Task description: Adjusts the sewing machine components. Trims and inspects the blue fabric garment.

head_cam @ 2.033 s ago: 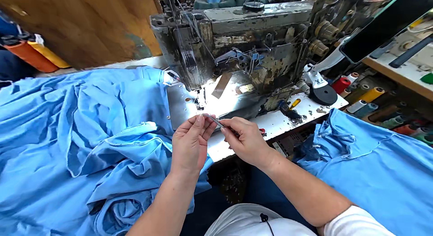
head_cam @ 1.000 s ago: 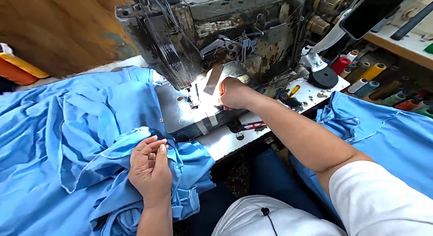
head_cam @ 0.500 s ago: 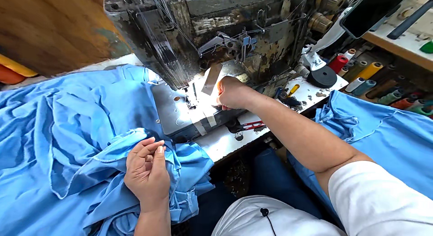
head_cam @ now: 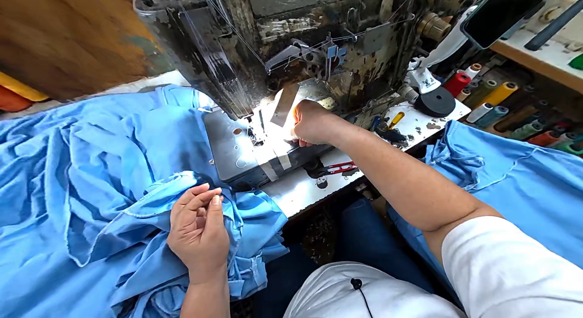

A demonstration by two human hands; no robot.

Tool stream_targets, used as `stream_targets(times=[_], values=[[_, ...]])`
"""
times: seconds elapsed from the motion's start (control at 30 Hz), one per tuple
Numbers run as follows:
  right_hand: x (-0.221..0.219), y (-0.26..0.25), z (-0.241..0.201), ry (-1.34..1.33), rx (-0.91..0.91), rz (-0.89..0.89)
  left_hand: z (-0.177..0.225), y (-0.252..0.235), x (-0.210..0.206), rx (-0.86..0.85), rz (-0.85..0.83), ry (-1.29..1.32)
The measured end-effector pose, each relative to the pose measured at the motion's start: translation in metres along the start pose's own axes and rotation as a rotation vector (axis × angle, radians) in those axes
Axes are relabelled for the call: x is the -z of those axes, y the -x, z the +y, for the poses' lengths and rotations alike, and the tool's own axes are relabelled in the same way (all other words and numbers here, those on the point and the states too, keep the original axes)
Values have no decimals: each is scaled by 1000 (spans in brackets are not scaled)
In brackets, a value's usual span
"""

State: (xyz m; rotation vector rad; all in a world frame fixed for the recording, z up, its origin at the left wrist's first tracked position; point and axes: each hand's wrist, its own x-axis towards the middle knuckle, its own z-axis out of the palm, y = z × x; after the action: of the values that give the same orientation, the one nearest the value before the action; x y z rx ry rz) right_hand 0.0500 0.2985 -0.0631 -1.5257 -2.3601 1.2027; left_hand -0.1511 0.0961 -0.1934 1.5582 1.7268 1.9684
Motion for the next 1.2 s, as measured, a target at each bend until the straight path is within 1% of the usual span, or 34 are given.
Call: stream_targets(times=[0.43,1.2], values=[[2,-3,-2,-9,-30,-32,-1,0,-1,-15,-5,-8],[2,0,-3,-41,-41,-19,0,1,-1,-3,0,-15]])
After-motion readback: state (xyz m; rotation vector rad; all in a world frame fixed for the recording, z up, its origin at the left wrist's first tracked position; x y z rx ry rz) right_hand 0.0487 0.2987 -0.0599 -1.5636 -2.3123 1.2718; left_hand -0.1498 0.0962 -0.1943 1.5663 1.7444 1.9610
